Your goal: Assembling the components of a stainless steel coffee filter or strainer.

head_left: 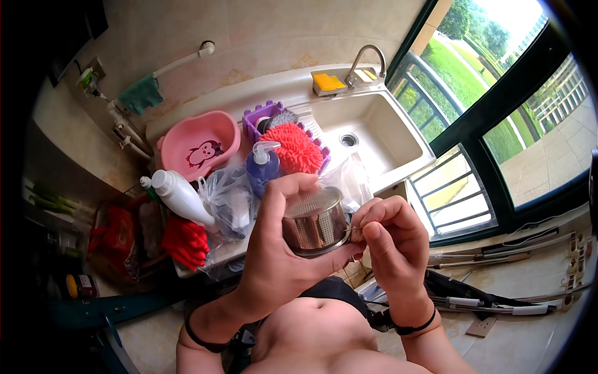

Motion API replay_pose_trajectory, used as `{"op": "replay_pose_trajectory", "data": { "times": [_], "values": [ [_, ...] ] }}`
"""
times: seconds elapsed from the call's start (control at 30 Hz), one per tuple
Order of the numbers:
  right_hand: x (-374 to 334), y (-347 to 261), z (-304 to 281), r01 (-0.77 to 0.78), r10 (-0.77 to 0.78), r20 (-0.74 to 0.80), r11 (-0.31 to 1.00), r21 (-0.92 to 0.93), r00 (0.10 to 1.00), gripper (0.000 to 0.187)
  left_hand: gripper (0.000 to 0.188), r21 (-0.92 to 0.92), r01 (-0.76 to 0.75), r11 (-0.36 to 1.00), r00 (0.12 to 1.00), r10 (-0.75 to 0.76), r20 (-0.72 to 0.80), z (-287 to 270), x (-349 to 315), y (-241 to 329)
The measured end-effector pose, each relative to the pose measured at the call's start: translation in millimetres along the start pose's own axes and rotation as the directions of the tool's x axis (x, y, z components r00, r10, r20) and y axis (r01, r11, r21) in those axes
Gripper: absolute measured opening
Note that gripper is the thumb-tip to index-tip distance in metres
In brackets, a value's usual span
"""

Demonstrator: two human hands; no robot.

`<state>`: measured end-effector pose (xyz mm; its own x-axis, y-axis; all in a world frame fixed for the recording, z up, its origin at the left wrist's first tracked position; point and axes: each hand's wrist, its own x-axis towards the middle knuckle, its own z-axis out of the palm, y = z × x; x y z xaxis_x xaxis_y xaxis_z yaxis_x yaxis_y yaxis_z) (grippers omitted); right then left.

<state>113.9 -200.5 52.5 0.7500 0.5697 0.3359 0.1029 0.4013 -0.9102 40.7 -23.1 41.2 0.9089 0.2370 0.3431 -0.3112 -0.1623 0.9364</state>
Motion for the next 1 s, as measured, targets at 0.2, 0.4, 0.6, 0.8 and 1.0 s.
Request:
{"op": "replay_pose_trajectory", "data": {
  "times": [0.2, 0.4, 0.6, 0.8, 1.0],
  "values": [
    [0.3, 1.8, 0.4, -0.016, 0.016, -0.022, 1.000, -0.014, 1.000, 0.009, 0.071, 0.314, -0.236, 0.919, 0.969, 0.247, 0.006, -3.1, 5.8, 4.0],
    [0.7, 0.2, -0.4, -0.024, 0.023, -0.042, 0.999, -0.036, 0.999, 0.011, 0.071, 0.138, -0.111, 0.984, 0.991, 0.101, 0.082, -11.3, 6.6, 2.7],
    [2.3, 2.0, -5.4, -0.139, 0.144, -0.044, 0.985, 0.097, 0.989, 0.014, 0.063, -0.112, -0.046, 0.993, 0.998, 0.049, 0.031, -5.7, 4.0, -3.8],
    [0.4, 5.5, -3.0, -0.135, 0.147, -0.051, 0.972, 0.193, 0.988, 0.014, 0.067, -0.324, 0.002, 0.946, 0.980, -0.067, -0.190, 7.9, 5.0, 7.0],
    [-3.6, 13.1, -0.7, -0.072, 0.091, -0.066, 0.965, 0.253, 0.994, 0.014, 0.072, -0.323, 0.111, 0.940, 0.982, -0.154, -0.110, 2.3, 5.7, 10.5]
  ]
}}
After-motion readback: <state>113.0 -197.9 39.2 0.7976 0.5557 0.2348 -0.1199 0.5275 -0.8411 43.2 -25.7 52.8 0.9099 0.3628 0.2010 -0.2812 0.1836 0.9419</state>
